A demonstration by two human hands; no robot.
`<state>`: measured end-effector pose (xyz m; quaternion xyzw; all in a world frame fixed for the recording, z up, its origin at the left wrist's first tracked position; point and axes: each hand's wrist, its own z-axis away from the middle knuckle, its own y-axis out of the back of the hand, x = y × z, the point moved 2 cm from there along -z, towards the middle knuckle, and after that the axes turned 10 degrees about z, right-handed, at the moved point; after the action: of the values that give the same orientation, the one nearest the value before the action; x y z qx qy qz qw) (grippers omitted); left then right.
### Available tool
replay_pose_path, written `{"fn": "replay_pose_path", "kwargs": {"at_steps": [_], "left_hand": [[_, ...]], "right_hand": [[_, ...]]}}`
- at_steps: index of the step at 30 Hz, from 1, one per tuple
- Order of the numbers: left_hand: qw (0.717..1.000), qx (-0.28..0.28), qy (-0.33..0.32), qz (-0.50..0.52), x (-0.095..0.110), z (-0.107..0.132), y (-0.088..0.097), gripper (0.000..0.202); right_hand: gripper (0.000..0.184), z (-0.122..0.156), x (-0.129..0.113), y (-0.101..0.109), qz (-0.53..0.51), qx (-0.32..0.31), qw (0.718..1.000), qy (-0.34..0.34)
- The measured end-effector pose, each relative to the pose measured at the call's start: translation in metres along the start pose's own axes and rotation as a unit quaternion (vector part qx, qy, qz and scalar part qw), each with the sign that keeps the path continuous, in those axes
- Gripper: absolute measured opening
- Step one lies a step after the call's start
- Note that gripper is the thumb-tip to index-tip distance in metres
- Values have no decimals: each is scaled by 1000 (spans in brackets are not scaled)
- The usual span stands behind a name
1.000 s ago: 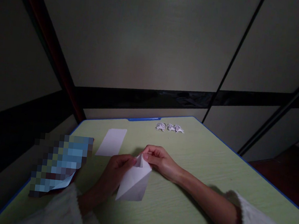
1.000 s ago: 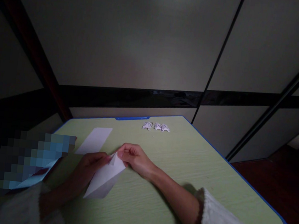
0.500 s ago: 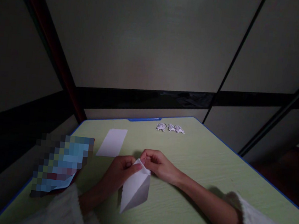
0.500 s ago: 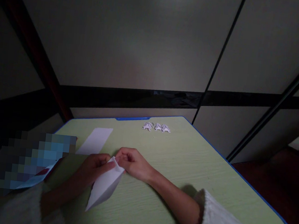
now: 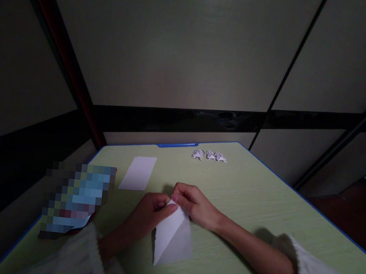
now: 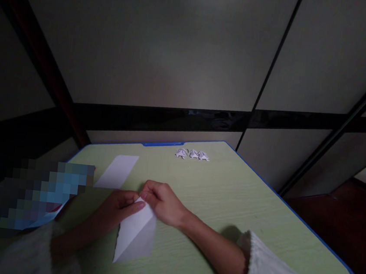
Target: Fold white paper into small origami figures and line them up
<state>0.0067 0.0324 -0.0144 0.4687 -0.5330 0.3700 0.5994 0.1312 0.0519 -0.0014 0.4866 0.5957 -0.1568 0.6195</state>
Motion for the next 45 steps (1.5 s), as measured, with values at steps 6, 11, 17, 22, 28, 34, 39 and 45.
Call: {"fn": "replay_pose_path", "kwargs": {"at_steps": [6, 11, 17, 22, 28, 34, 39, 45], "left_hand": [[999, 48, -11, 11, 3, 0, 4, 33], [992, 129, -16, 6, 6, -1, 10, 32], [992, 124, -8, 11, 5, 0, 10, 32], [991, 135, 1, 0, 3, 1, 10, 30], [984, 176, -16, 23, 6, 3, 13, 27], [980, 142, -5, 141, 4, 0, 11, 19], [986, 93, -4, 139, 1, 0, 8, 20], [961, 233, -61, 137, 13, 5, 16, 22]], "right_hand": [[31, -3, 5, 0, -76, -6, 997, -17], [31, -4, 7, 0, -101, -12, 994, -47], [34, -5, 6, 4, -111, -5, 990, -87], [32, -7, 6, 7, -120, -3, 989, -90], [29, -8, 12, 10, -172, -30, 975, -134], [37, -10, 15, 20, -260, 126, 953, -92], [36, -9, 16, 24, -305, 161, 934, -90], [39, -7, 9, 12, -294, 87, 947, -96]]}}
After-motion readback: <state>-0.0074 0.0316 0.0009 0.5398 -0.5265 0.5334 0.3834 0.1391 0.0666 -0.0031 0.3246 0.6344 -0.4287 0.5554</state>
